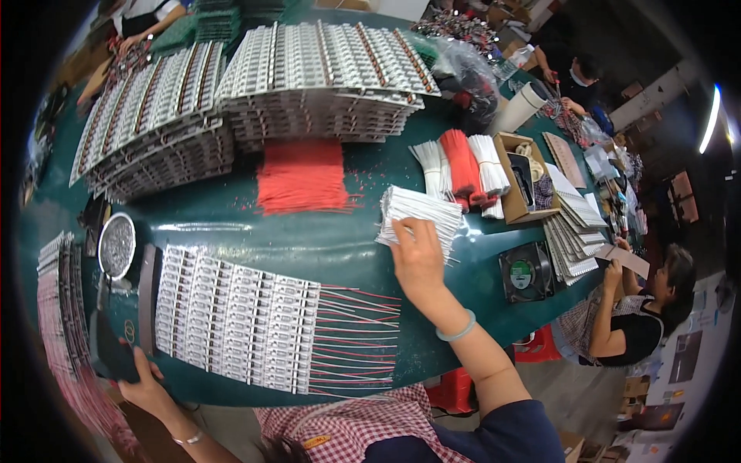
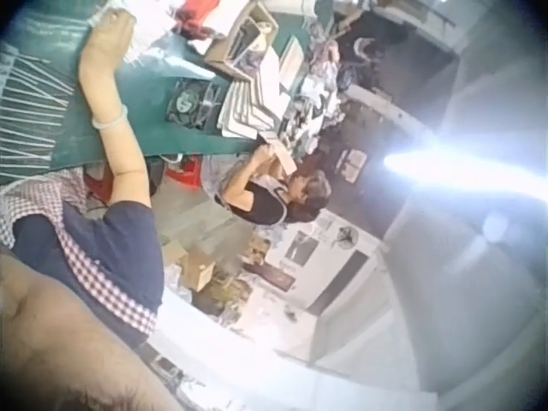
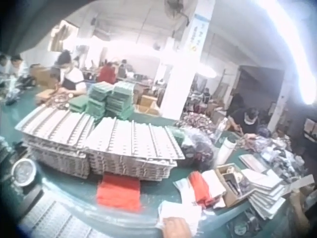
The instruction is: The person solders wires onto a component board using a soldering gun, moves the finished board to a stack, positions a new board on the table, and inserts wires into the slots before soldering them with the tool.
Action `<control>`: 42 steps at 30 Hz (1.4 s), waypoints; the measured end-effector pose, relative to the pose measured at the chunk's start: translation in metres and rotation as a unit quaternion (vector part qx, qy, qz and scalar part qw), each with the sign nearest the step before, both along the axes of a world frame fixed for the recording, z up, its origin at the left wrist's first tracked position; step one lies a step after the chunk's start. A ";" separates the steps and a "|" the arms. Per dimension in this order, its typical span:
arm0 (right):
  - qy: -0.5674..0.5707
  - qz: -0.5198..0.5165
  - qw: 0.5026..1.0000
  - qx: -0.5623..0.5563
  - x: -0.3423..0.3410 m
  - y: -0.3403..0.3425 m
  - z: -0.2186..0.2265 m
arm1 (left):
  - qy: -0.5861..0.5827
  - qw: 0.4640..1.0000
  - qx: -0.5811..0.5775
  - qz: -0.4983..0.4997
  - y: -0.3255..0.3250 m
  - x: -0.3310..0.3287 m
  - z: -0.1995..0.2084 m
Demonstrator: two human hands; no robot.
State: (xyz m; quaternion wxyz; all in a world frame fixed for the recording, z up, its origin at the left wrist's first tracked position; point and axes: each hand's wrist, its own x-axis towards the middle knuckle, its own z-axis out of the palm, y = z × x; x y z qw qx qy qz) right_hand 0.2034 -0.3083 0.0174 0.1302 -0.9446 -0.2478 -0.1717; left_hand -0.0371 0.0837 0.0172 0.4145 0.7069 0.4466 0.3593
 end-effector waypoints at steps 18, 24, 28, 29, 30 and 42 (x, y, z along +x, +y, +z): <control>-0.116 0.026 0.991 0.058 0.029 -0.031 -0.023 | -0.089 0.990 -0.085 -0.064 -0.088 -0.002 0.018; -0.076 0.036 0.994 0.073 0.029 -0.033 -0.007 | -0.113 0.987 -0.100 -0.052 -0.093 -0.009 0.023; -0.036 0.039 0.995 0.082 0.028 -0.040 -0.001 | -0.128 0.982 -0.125 -0.054 -0.092 -0.013 0.017; -0.011 0.027 0.997 0.076 0.027 -0.039 0.004 | -0.119 0.981 -0.135 -0.070 -0.093 -0.015 0.017; -0.014 0.039 0.996 0.080 0.027 -0.039 0.009 | -0.122 0.980 -0.144 -0.069 -0.094 -0.017 0.016; -0.001 0.090 0.937 -0.338 0.038 -0.004 0.081 | -0.149 0.976 -0.148 -0.062 -0.097 -0.034 0.021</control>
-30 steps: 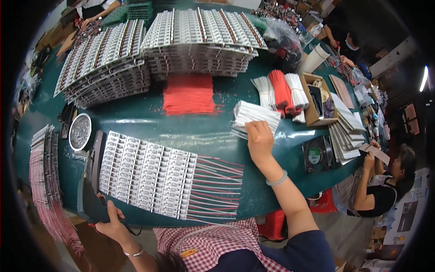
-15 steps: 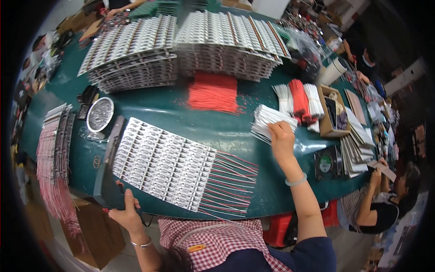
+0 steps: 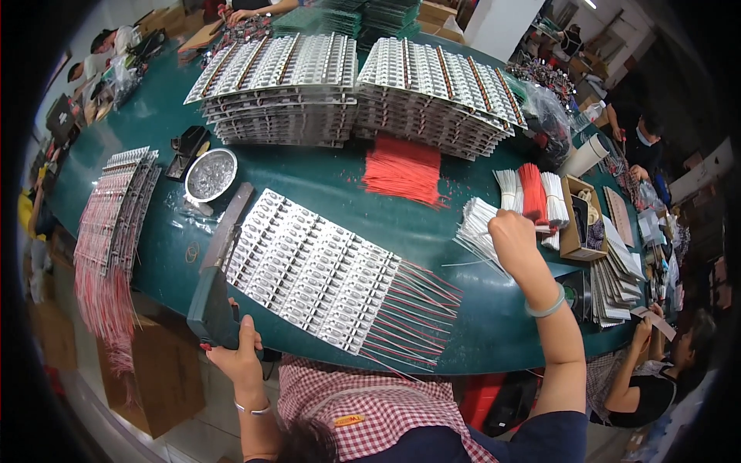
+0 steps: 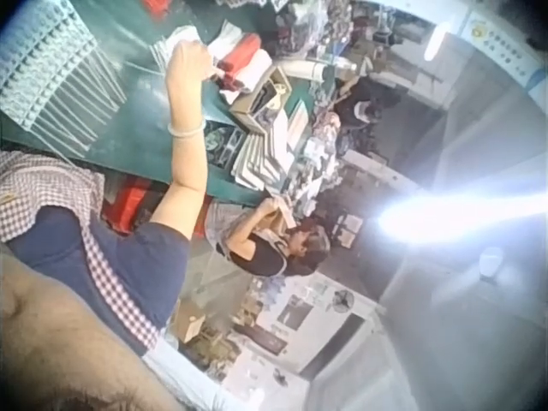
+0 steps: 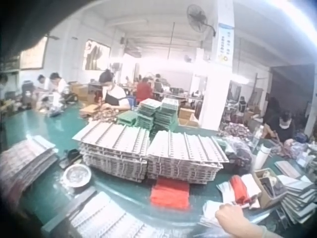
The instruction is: The person solders wires onto a component board using a soldering gun, moves the finished board to a stack, positions a new board on the table, and inserts wires into the slots before soldering them with the tool.
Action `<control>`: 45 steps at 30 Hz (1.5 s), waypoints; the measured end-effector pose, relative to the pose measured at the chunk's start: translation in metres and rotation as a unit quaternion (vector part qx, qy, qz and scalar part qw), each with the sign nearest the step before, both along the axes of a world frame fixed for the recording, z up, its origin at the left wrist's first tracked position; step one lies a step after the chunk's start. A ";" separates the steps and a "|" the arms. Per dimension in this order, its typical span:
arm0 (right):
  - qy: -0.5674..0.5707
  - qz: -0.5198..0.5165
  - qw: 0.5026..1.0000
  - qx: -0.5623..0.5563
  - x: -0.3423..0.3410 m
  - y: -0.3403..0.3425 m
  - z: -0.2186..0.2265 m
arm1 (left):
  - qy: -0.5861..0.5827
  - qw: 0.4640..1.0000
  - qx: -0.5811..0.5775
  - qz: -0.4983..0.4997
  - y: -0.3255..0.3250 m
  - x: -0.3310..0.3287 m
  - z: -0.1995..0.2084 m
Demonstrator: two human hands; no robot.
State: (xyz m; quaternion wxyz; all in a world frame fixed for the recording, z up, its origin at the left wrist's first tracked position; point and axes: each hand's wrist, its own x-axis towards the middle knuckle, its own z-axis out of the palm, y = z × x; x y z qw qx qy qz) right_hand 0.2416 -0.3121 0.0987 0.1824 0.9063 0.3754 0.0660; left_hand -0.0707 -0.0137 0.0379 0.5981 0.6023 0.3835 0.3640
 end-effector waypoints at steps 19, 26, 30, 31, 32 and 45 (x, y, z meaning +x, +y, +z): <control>0.028 0.108 0.991 0.067 -0.040 0.056 -0.032 | -0.103 0.992 -0.078 -0.011 -0.011 -0.047 -0.005; 0.163 0.188 0.895 0.370 -0.106 0.102 -0.069 | -0.072 0.973 -0.176 -0.132 -0.028 -0.045 -0.010; 0.172 0.174 0.877 0.413 -0.109 0.110 -0.092 | -0.012 0.973 -0.158 -0.169 -0.035 -0.039 -0.016; 0.176 0.173 0.877 0.413 -0.109 0.112 -0.095 | 0.001 0.975 -0.121 -0.186 -0.036 -0.035 -0.018; 0.166 0.177 0.878 0.412 -0.108 0.114 -0.096 | 0.008 0.978 -0.114 -0.174 -0.041 -0.029 -0.015; 0.165 0.218 0.887 0.373 -0.103 0.118 -0.103 | 0.087 0.973 0.000 -0.215 -0.050 0.007 -0.012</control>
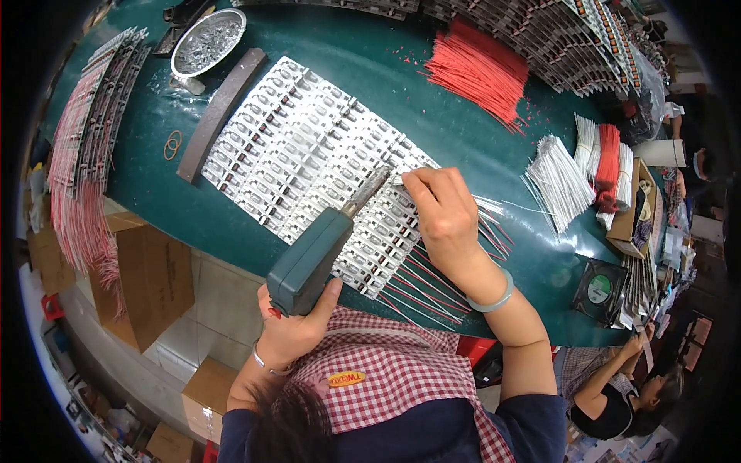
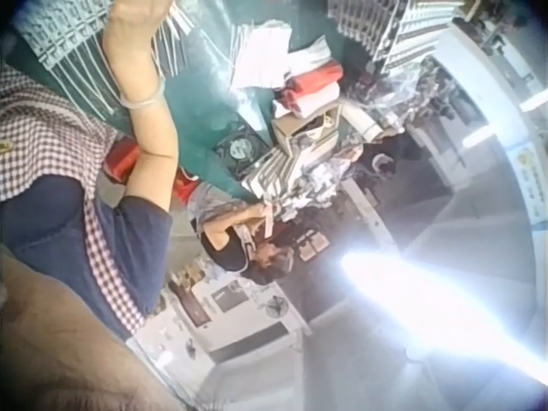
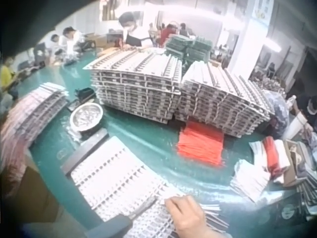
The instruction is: The person solders wires onto a component board using a soldering gun, moves the finished board to a stack, positions a new board on the table, and inserts wires into the slots before soldering them with the tool.
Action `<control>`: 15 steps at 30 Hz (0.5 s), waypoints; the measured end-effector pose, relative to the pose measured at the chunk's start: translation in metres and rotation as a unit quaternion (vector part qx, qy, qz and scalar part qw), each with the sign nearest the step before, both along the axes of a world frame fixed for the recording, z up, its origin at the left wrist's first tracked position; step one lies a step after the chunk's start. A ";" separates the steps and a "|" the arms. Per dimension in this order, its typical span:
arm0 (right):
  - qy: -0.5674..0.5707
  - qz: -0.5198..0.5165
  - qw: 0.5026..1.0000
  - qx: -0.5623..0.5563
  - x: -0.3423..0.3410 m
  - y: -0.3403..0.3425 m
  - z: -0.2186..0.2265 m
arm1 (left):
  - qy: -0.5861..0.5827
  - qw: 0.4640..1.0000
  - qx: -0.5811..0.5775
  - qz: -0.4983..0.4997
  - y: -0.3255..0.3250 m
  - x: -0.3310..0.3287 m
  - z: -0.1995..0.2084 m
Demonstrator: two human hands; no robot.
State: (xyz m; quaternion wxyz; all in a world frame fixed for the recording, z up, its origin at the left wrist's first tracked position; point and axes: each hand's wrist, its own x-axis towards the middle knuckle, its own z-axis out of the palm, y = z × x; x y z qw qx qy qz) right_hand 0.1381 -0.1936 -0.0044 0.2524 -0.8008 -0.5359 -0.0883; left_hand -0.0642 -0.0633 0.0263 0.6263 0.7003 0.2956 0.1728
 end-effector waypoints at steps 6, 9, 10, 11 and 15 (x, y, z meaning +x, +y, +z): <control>-0.010 0.006 1.000 -0.011 0.001 0.002 0.002 | 0.005 0.999 0.041 -0.028 0.000 0.002 -0.002; -0.017 0.001 1.000 -0.009 0.000 0.002 0.001 | -0.001 0.994 0.095 -0.056 0.003 0.003 -0.004; -0.017 0.002 1.000 -0.009 0.000 0.003 0.001 | -0.006 0.996 0.079 -0.051 0.002 0.003 -0.007; -0.019 0.001 1.000 -0.010 -0.001 0.003 0.001 | -0.011 0.997 0.063 -0.046 0.002 0.003 -0.008; -0.028 0.004 1.000 -0.010 -0.001 0.003 0.000 | -0.009 0.998 0.049 -0.031 0.001 0.004 -0.006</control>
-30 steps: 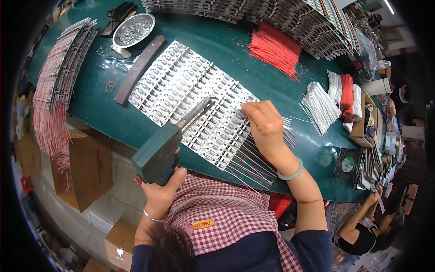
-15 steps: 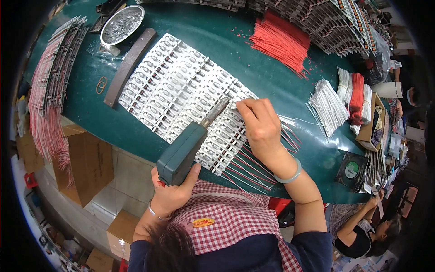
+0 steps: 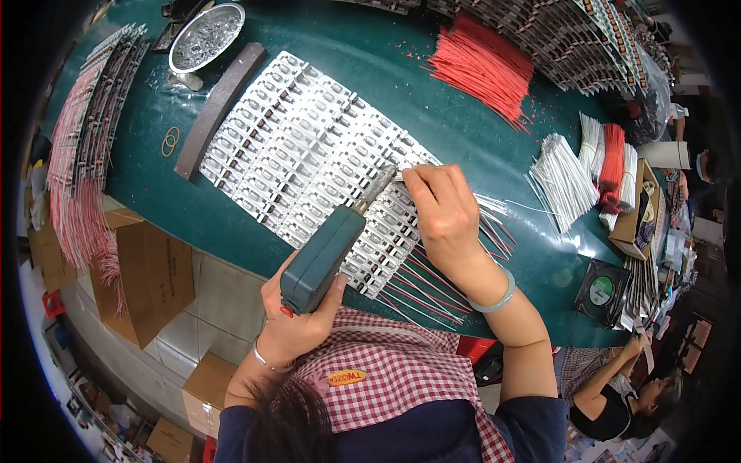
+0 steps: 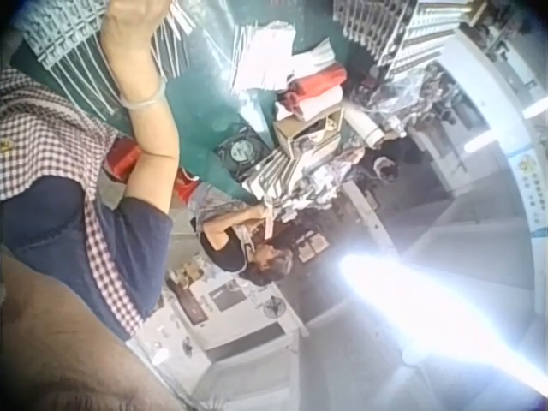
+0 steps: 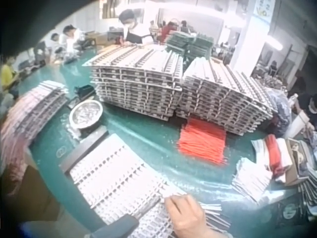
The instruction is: The person solders wires onto a component board using a soldering gun, moves the finished board to a stack, positions a new board on the table, and inserts wires into the slots before soldering them with the tool.
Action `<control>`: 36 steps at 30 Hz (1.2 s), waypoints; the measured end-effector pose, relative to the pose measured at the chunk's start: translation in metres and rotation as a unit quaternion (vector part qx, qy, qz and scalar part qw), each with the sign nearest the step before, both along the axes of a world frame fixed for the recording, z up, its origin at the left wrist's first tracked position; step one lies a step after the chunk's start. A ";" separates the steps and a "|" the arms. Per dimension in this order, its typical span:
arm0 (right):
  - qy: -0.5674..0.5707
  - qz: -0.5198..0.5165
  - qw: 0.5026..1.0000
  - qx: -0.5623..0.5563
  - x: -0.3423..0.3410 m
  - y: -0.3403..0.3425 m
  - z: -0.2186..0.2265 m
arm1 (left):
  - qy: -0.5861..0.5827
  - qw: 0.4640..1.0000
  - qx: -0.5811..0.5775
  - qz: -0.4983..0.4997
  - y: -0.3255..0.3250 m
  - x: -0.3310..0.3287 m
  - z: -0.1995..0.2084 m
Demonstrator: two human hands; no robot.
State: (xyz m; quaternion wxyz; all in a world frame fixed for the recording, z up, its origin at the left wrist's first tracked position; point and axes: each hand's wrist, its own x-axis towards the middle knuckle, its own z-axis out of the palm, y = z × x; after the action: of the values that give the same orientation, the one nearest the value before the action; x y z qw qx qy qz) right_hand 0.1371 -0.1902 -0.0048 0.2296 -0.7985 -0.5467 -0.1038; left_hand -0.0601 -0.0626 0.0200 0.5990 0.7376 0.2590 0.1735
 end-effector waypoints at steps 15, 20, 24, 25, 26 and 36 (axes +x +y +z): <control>-0.013 -0.021 1.000 -0.003 -0.003 0.002 -0.001 | 0.007 0.999 0.045 0.008 0.002 -0.010 0.000; -0.007 -0.027 1.000 0.003 -0.004 0.001 -0.001 | 0.021 0.999 0.048 -0.006 0.002 -0.015 0.002; 0.004 -0.020 1.000 0.019 -0.010 -0.002 0.004 | 0.025 0.998 0.055 0.001 0.001 -0.020 -0.001; 0.004 -0.019 1.000 0.020 -0.011 -0.002 0.003 | 0.030 0.997 0.072 -0.008 0.001 -0.022 -0.002; 0.011 -0.011 1.000 0.022 -0.011 -0.002 0.002 | 0.035 0.995 0.088 -0.017 0.001 -0.024 -0.002; 0.025 -0.001 1.000 0.010 -0.012 -0.001 0.001 | 0.018 1.000 0.003 0.008 -0.001 -0.021 -0.004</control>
State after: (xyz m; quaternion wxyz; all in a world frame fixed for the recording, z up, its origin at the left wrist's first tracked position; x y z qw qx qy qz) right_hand 0.1249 -0.1912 -0.0038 0.2511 -0.7988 -0.5393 -0.0893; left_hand -0.0815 -0.0631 0.0158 0.5909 0.7400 0.2749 0.1660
